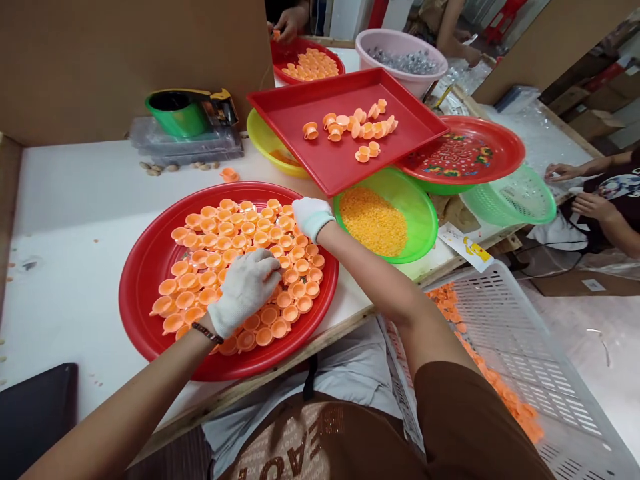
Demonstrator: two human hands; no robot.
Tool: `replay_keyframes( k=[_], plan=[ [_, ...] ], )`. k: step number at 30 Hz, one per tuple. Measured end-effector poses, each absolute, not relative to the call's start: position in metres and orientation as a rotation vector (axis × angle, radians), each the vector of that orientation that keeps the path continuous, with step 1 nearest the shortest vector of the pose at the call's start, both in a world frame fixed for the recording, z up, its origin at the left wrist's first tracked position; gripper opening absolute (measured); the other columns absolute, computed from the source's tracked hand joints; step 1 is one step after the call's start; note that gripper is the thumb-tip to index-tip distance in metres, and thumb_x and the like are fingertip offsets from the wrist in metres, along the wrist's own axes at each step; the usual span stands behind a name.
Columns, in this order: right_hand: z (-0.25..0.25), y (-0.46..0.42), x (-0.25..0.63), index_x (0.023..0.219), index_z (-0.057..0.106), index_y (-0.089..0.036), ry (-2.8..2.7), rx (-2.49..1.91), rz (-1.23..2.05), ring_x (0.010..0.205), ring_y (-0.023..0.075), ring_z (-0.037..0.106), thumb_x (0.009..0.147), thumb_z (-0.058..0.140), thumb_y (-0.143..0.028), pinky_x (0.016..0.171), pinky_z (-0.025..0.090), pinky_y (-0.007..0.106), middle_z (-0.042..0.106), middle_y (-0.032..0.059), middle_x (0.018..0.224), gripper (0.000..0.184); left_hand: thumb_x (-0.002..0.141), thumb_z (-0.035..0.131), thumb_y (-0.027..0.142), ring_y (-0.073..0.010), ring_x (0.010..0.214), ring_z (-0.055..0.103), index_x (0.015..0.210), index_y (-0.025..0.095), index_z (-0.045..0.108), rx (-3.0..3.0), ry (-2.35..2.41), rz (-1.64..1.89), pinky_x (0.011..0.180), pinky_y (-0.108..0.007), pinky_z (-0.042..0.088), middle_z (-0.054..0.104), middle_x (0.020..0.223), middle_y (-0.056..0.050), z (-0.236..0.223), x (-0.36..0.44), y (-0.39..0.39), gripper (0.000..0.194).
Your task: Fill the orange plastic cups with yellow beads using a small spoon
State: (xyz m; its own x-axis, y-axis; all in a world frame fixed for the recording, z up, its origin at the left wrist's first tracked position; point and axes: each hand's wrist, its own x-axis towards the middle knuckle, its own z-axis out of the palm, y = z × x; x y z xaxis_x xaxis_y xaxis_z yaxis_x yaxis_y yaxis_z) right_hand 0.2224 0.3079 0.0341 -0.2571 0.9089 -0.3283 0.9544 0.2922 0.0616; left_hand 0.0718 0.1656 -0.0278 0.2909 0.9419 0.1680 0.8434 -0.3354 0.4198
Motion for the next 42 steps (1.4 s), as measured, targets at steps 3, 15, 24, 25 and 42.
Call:
replay_keyframes(
  k=[3,15,24,25,42],
  plan=[
    [0.032,0.307,0.223,0.132,0.075,-0.013,2.267,1.682,-0.285,0.12,0.0323,0.076,0.106,0.052,-0.014,0.095,0.058,0.037,0.077,0.0225,0.13,0.035,0.103,0.054,0.03,-0.0225,0.094,0.069,0.09,0.021,0.066,2.229,1.668,0.738,0.085,-0.038,0.055,0.072,0.106,-0.01,-0.017,0.057,0.161,0.02],
    [0.036,0.259,0.238,0.127,0.075,-0.014,2.148,1.657,-0.219,0.115,0.0324,0.077,0.108,0.05,-0.018,0.088,0.058,0.039,0.077,0.0213,0.127,0.032,0.101,0.043,0.033,-0.0327,0.096,0.064,0.099,0.018,0.064,2.098,2.335,0.466,0.084,-0.046,0.048,0.067,0.104,-0.015,-0.024,-0.091,0.154,0.026],
    [0.01,0.24,0.267,0.125,0.073,-0.014,2.497,1.331,0.064,0.106,0.0311,0.069,0.106,0.042,-0.01,0.079,0.044,0.039,0.074,0.0204,0.117,0.037,0.102,0.04,0.034,-0.0318,0.098,0.068,0.121,0.016,0.067,2.045,2.267,0.46,0.082,-0.043,0.05,0.073,0.114,-0.018,-0.031,-0.087,0.146,0.038],
    [0.01,0.238,0.272,0.124,0.074,-0.014,2.511,1.299,0.054,0.105,0.031,0.068,0.106,0.043,-0.011,0.079,0.043,0.039,0.074,0.0195,0.116,0.036,0.103,0.04,0.037,-0.0313,0.102,0.068,0.12,0.015,0.067,2.032,2.27,0.507,0.084,-0.042,0.051,0.072,0.119,-0.018,-0.026,-0.086,0.141,0.038],
    [-0.002,0.193,0.235,0.118,0.069,-0.018,3.108,0.928,-0.25,0.115,0.0306,0.059,0.106,0.057,-0.025,0.097,0.045,0.043,0.07,0.0153,0.127,0.019,0.102,0.047,0.033,-0.03,0.107,0.071,0.127,0.018,0.069,2.042,2.341,0.478,0.095,-0.043,0.055,0.074,0.12,-0.016,0.009,-0.074,0.112,0.037]
  ],
)
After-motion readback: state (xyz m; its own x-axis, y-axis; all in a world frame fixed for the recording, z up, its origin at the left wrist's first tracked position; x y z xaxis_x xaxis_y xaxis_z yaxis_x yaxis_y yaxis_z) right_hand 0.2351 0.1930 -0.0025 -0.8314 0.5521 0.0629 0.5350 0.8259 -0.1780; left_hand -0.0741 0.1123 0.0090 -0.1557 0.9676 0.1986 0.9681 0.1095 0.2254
